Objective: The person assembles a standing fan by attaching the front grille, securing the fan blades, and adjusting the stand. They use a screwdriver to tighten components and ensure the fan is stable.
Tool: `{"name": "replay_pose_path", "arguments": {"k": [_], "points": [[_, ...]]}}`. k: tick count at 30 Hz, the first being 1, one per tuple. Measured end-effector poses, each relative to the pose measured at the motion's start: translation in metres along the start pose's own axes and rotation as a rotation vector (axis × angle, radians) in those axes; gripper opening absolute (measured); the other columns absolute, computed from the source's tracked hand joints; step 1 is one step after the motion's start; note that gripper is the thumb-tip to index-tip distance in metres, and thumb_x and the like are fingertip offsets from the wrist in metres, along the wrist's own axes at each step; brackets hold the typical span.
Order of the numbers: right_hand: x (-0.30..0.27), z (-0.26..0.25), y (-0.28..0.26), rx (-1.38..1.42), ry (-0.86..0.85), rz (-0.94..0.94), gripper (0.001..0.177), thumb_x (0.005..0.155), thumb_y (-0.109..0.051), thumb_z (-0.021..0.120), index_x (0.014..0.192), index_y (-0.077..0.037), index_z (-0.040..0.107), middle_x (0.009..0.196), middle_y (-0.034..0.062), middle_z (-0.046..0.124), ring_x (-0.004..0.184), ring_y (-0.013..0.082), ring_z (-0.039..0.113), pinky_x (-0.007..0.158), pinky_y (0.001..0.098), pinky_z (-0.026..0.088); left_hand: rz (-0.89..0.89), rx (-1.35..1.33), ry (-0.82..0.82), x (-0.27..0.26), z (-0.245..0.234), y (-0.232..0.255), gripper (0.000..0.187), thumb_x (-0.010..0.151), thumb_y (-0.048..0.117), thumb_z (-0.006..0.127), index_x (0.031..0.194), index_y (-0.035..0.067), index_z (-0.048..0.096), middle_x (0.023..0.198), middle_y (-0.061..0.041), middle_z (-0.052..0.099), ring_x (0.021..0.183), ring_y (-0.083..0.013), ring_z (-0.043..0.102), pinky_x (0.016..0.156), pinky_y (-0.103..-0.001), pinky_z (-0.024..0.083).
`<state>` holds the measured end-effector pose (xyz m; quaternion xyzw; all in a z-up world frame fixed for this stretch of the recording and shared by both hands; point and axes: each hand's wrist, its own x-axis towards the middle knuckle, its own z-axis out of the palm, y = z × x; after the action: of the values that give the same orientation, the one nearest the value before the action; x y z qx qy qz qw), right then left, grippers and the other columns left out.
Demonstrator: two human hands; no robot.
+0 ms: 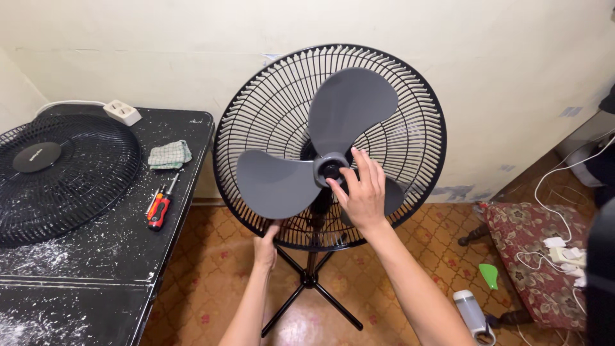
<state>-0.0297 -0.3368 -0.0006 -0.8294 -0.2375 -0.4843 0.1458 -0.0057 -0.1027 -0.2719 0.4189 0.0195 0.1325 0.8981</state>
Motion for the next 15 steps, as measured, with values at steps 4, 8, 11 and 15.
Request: {"name": "replay_pose_path", "arguments": {"k": [4,8,11,15], "points": [[0.004,-0.005,-0.002,0.007,0.015,-0.018,0.038,0.088,-0.029,0.082,0.117,-0.006,0.07,0.146,0.0213,0.052,0.135,0.0411,0.051,0.11,0.0515,0.042,0.11,-0.238,0.021,-0.009,0.026,0.043,0.056,0.093,0.024,0.068,0.141,-0.001,0.053,0.136,-0.01,0.063,0.123,-0.0238,0.061,0.106,-0.039,0.049],[0.006,-0.007,-0.006,0.053,-0.029,-0.03,0.038,0.09,-0.024,0.079,0.123,-0.007,0.07,0.148,0.0229,0.05,0.135,0.0421,0.05,0.106,0.0501,0.045,0.073,-0.247,-0.006,-0.008,0.046,0.077,0.064,0.093,0.031,0.071,0.145,0.001,0.048,0.141,-0.011,0.059,0.126,-0.0244,0.059,0.108,-0.039,0.049],[0.008,-0.009,-0.009,0.109,-0.063,-0.015,0.036,0.09,-0.02,0.076,0.123,-0.007,0.069,0.147,0.0216,0.051,0.137,0.043,0.049,0.11,0.0506,0.047,0.121,-0.146,0.052,-0.009,0.055,0.086,0.066,0.093,0.035,0.072,0.147,0.004,0.047,0.141,-0.009,0.057,0.126,-0.023,0.056,0.105,-0.039,0.048],[0.009,-0.007,-0.007,0.08,-0.092,-0.023,0.034,0.093,-0.019,0.074,0.125,-0.01,0.068,0.145,0.0209,0.052,0.138,0.0424,0.048,0.107,0.0505,0.048,0.24,-0.053,0.083,0.001,0.049,0.116,0.067,0.092,0.038,0.072,0.145,0.005,0.045,0.137,-0.008,0.059,0.124,-0.0214,0.058,0.106,-0.037,0.049]]}}
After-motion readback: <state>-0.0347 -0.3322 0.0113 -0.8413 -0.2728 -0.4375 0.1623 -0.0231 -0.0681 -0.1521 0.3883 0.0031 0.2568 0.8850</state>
